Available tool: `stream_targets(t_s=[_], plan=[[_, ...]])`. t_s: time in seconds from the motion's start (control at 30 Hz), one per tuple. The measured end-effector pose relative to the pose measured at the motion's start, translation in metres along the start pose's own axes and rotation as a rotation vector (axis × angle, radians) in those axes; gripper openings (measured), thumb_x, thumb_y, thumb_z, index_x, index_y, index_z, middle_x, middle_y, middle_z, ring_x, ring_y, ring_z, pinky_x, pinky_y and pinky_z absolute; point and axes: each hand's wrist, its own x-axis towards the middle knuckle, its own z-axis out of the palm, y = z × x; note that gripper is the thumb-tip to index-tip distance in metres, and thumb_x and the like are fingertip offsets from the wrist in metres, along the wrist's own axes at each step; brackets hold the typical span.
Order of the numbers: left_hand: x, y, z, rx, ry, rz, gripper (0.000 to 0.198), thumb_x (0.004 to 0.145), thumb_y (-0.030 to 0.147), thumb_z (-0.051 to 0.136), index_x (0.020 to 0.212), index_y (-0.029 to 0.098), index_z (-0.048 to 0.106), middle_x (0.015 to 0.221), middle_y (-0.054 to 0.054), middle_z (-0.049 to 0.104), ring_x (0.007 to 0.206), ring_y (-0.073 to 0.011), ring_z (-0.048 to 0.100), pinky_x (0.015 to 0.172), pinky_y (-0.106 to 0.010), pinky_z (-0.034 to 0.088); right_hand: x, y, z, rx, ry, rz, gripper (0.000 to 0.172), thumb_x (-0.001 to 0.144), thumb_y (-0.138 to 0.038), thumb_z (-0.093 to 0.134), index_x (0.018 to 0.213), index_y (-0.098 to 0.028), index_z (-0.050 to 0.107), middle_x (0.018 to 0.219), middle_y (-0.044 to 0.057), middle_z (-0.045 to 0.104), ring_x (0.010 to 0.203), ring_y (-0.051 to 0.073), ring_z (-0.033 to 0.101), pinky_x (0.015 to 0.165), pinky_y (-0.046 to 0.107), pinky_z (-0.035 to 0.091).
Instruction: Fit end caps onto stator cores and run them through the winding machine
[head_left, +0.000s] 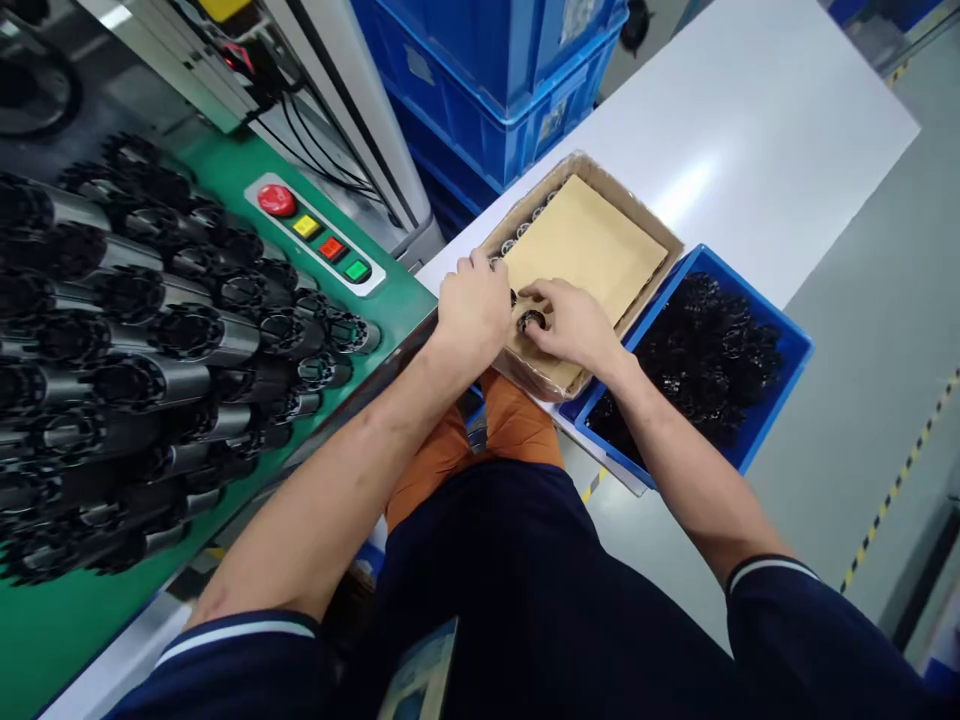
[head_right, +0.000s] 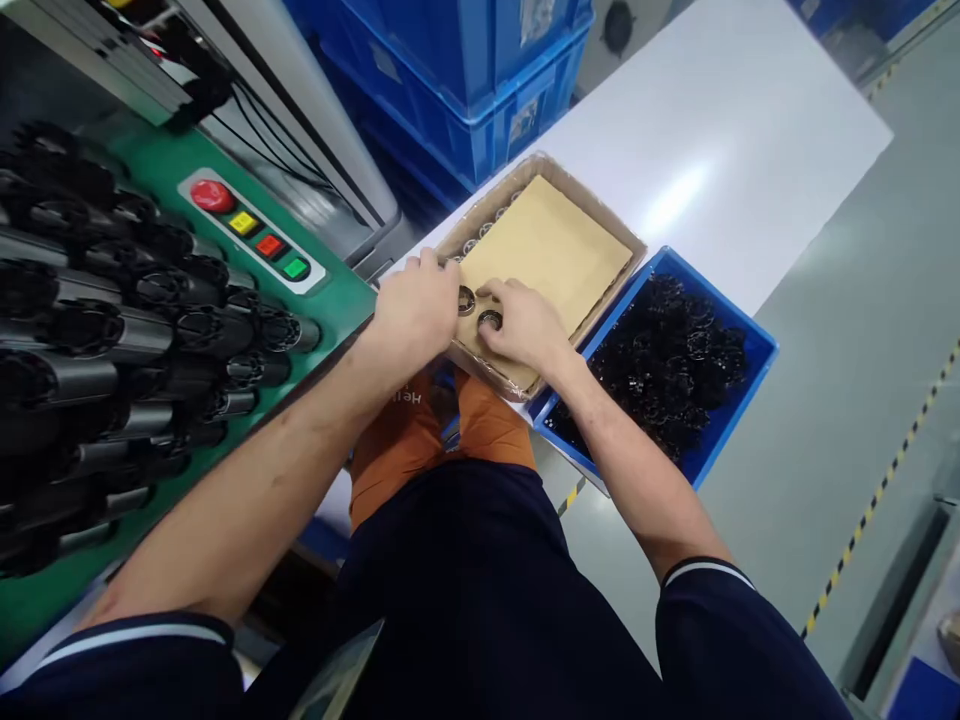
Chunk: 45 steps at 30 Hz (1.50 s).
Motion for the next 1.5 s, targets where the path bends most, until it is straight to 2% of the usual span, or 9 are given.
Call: stream_targets(t_s=[0.1, 0.27, 0.6, 0.77, 0.93, 1.07, 1.2, 1.33, 1.5], plan=[[0.018, -0.005, -0.018, 0.049, -0.069, 0.001, 0.053, 0.121, 0.012, 0.048, 0.17, 0.011, 0.068, 0.169, -0.029, 0.066, 0.148, -0.0406, 0.074, 0.122, -0.047, 0.062, 0.005, -0.012, 0.01, 0.002, 0.017, -0.037, 0.059, 0.097, -0.026, 0.074, 0.155, -0.019, 0.077, 0.148, 0.018, 0.08, 0.128, 0.038, 0.076, 0.112, 0.052, 0.064], [0.026, -0.017, -0.029, 0.08, -0.061, 0.049, 0.049, 0.119, 0.018, 0.052, 0.161, 0.017, 0.078, 0.158, -0.024, 0.077, 0.141, -0.0419, 0.078, 0.12, -0.053, 0.065, 0.023, -0.029, 0.027, -0.035, 0.038, 0.013, 0.032, 0.106, -0.027, 0.066, 0.131, -0.018, 0.085, 0.141, 0.021, 0.083, 0.13, 0.042, 0.075, 0.107, 0.053, 0.063], [0.015, -0.003, 0.009, -0.091, 0.056, 0.182, 0.024, 0.114, 0.019, 0.076, 0.134, 0.019, 0.089, 0.15, -0.016, 0.082, 0.14, -0.0386, 0.081, 0.123, -0.05, 0.065, 0.021, 0.04, -0.019, -0.133, 0.084, 0.161, 0.031, 0.11, -0.032, 0.066, 0.117, -0.014, 0.09, 0.127, 0.026, 0.085, 0.12, 0.043, 0.077, 0.119, 0.062, 0.06], [0.017, 0.0, 0.021, -0.144, 0.101, 0.246, 0.046, 0.11, 0.011, 0.072, 0.155, 0.021, 0.077, 0.152, -0.016, 0.081, 0.133, -0.0374, 0.082, 0.123, -0.052, 0.063, 0.0, 0.049, -0.023, -0.11, -0.001, 0.097, 0.027, 0.108, -0.029, 0.069, 0.118, -0.018, 0.091, 0.126, 0.02, 0.084, 0.115, 0.038, 0.076, 0.117, 0.057, 0.061], [0.013, -0.008, 0.033, -0.291, 0.1, 0.392, 0.061, 0.105, 0.006, 0.056, 0.163, 0.022, 0.069, 0.155, -0.014, 0.08, 0.13, -0.0339, 0.079, 0.117, -0.046, 0.063, -0.023, 0.041, -0.033, -0.085, -0.102, 0.0, 0.029, 0.104, -0.026, 0.075, 0.127, -0.02, 0.092, 0.132, 0.014, 0.084, 0.114, 0.032, 0.08, 0.117, 0.047, 0.062], [0.0, -0.007, 0.033, -0.298, 0.127, 0.314, 0.055, 0.11, 0.021, 0.066, 0.164, 0.019, 0.071, 0.164, -0.02, 0.072, 0.129, -0.036, 0.08, 0.113, -0.048, 0.065, -0.034, 0.033, -0.039, -0.134, -0.085, 0.044, 0.037, 0.099, -0.029, 0.086, 0.135, -0.021, 0.09, 0.142, 0.016, 0.08, 0.114, 0.033, 0.08, 0.111, 0.048, 0.065], [0.005, 0.006, 0.024, -0.267, 0.038, 0.235, 0.047, 0.11, 0.02, 0.072, 0.155, 0.023, 0.085, 0.148, -0.018, 0.084, 0.137, -0.0397, 0.081, 0.12, -0.051, 0.064, -0.029, 0.026, -0.031, -0.215, -0.093, 0.151, 0.039, 0.097, -0.025, 0.087, 0.136, -0.023, 0.091, 0.117, 0.011, 0.089, 0.113, 0.036, 0.083, 0.106, 0.049, 0.065], [0.006, 0.026, 0.009, -0.298, -0.004, 0.194, 0.039, 0.107, 0.005, 0.069, 0.138, 0.01, 0.092, 0.134, -0.025, 0.089, 0.136, -0.0413, 0.084, 0.12, -0.051, 0.065, -0.021, 0.011, -0.028, -0.303, -0.094, 0.205, 0.028, 0.093, -0.023, 0.083, 0.119, -0.025, 0.094, 0.111, 0.013, 0.094, 0.114, 0.039, 0.087, 0.101, 0.048, 0.066], [-0.059, 0.012, -0.002, -0.455, 0.026, 0.252, 0.035, 0.116, 0.009, 0.061, 0.129, 0.012, 0.094, 0.123, -0.023, 0.092, 0.127, -0.0341, 0.09, 0.104, -0.037, 0.069, -0.037, -0.029, -0.051, -0.387, -0.075, 0.187, 0.021, 0.089, -0.037, 0.077, 0.1, -0.036, 0.094, 0.098, 0.021, 0.093, 0.104, 0.051, 0.092, 0.087, 0.06, 0.068]])
